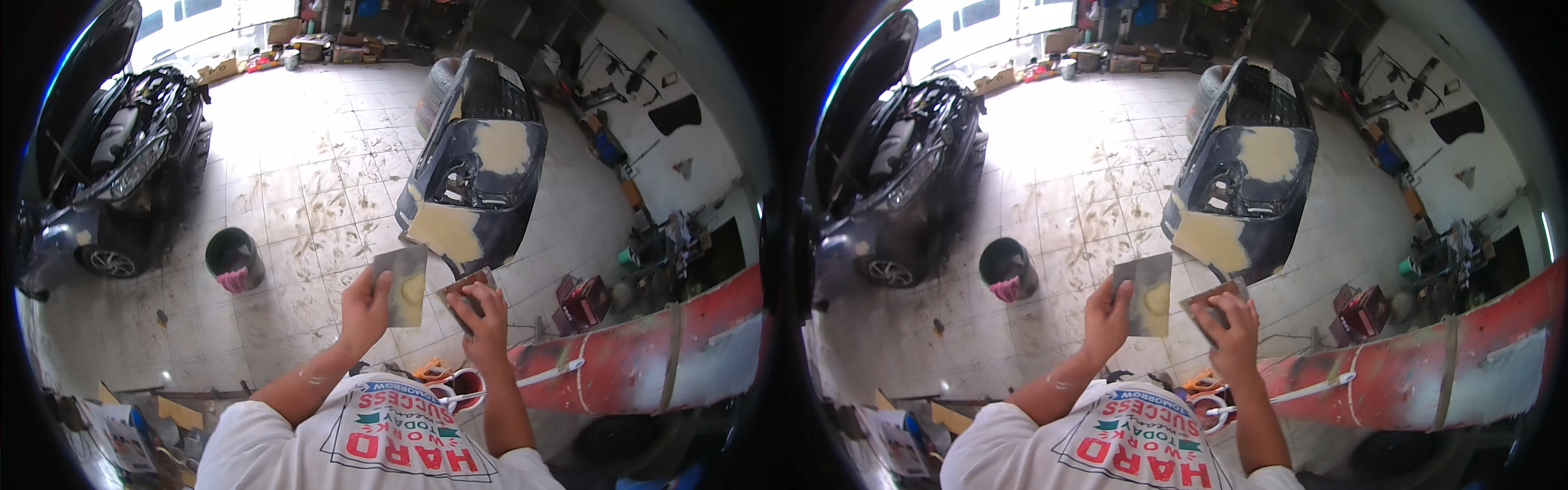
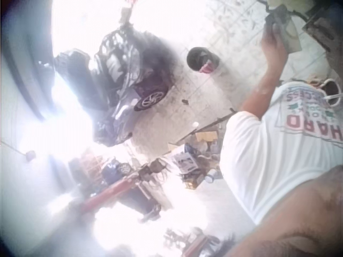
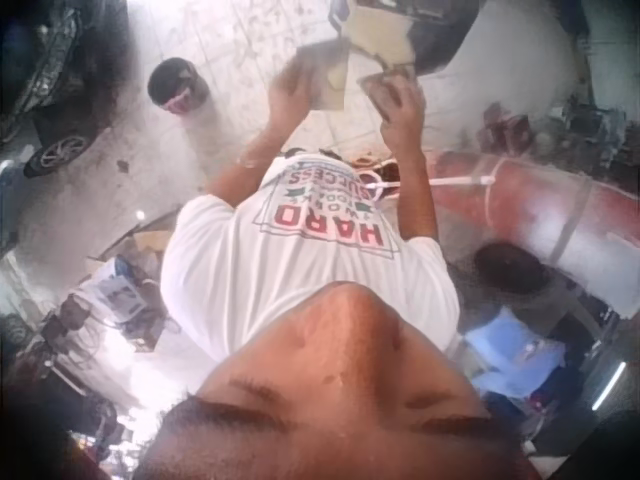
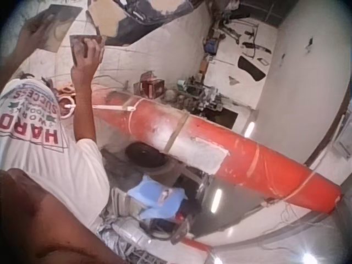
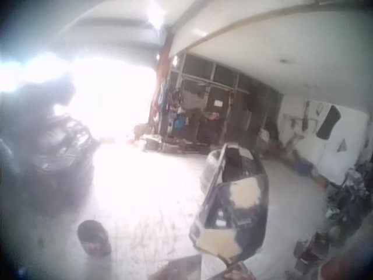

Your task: The person scoops body filler from a container onto a mixing board and spreads it with a putty knife. They then apply the filler to a car bumper, smoothing the surface with the putty knife.

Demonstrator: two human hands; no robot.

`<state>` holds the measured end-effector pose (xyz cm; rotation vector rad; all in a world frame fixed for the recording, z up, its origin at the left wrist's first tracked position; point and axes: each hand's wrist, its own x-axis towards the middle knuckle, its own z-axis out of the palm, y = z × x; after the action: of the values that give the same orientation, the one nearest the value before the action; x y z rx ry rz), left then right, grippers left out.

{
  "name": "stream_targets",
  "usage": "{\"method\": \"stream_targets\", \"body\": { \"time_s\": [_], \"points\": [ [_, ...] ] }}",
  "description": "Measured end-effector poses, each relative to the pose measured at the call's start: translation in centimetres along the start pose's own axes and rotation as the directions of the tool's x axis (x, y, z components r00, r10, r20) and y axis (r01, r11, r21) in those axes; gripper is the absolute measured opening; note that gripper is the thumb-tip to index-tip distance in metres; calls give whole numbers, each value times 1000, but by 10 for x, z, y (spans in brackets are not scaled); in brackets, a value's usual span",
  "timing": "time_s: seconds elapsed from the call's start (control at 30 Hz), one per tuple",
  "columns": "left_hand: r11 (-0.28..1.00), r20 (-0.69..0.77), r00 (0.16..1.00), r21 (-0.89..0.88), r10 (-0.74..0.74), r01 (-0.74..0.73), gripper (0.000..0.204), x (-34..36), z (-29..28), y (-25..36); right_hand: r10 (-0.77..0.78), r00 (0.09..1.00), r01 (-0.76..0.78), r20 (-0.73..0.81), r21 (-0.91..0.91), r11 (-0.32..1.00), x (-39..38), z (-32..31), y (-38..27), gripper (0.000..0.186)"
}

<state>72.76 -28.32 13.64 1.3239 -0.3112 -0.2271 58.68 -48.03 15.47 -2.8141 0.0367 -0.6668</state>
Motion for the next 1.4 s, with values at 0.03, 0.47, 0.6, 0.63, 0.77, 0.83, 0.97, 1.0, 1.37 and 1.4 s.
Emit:
{"method": "stream_targets", "body": {
  "time_s": [0.03,0.47,0.6,0.63,0.77,0.83,0.97,1.0,1.37,1.4],
  "points": [
    [983,9,999,183,32,-34,23,-1,2,2,16,1000,-16,10,-13,1000,-5,-1,-10,70],
    [911,134,952,279,277,-304,19,-8,1,41,-129,991,135,-42,169,976,10,-1,-39,77],
    [904,-26,932,254,361,-343,18,4,-5,37,-109,983,63,145,291,955,5,13,-56,75],
    [899,-76,918,248,388,-360,18,8,-6,37,-55,969,-18,241,293,956,4,12,-60,72],
    [972,-169,979,-186,112,-143,25,17,0,36,-199,968,245,-151,429,869,1,6,-63,76],
    [671,77,939,-681,-334,295,28,13,8,33,-150,946,295,-286,574,764,7,13,-56,83],
    [639,203,860,-594,-468,488,33,-6,5,20,-138,959,212,-247,302,930,23,24,-14,84],
    [649,174,852,-578,-494,495,32,-10,5,16,-106,980,142,-166,220,965,21,22,-8,78],
    [838,-52,989,-538,-140,90,32,-18,23,-11,52,988,31,-146,513,858,-33,48,-31,63],
    [829,-23,988,-547,-152,115,31,-18,22,-11,125,988,-68,-86,481,874,-34,52,-26,67]
  ]
}}
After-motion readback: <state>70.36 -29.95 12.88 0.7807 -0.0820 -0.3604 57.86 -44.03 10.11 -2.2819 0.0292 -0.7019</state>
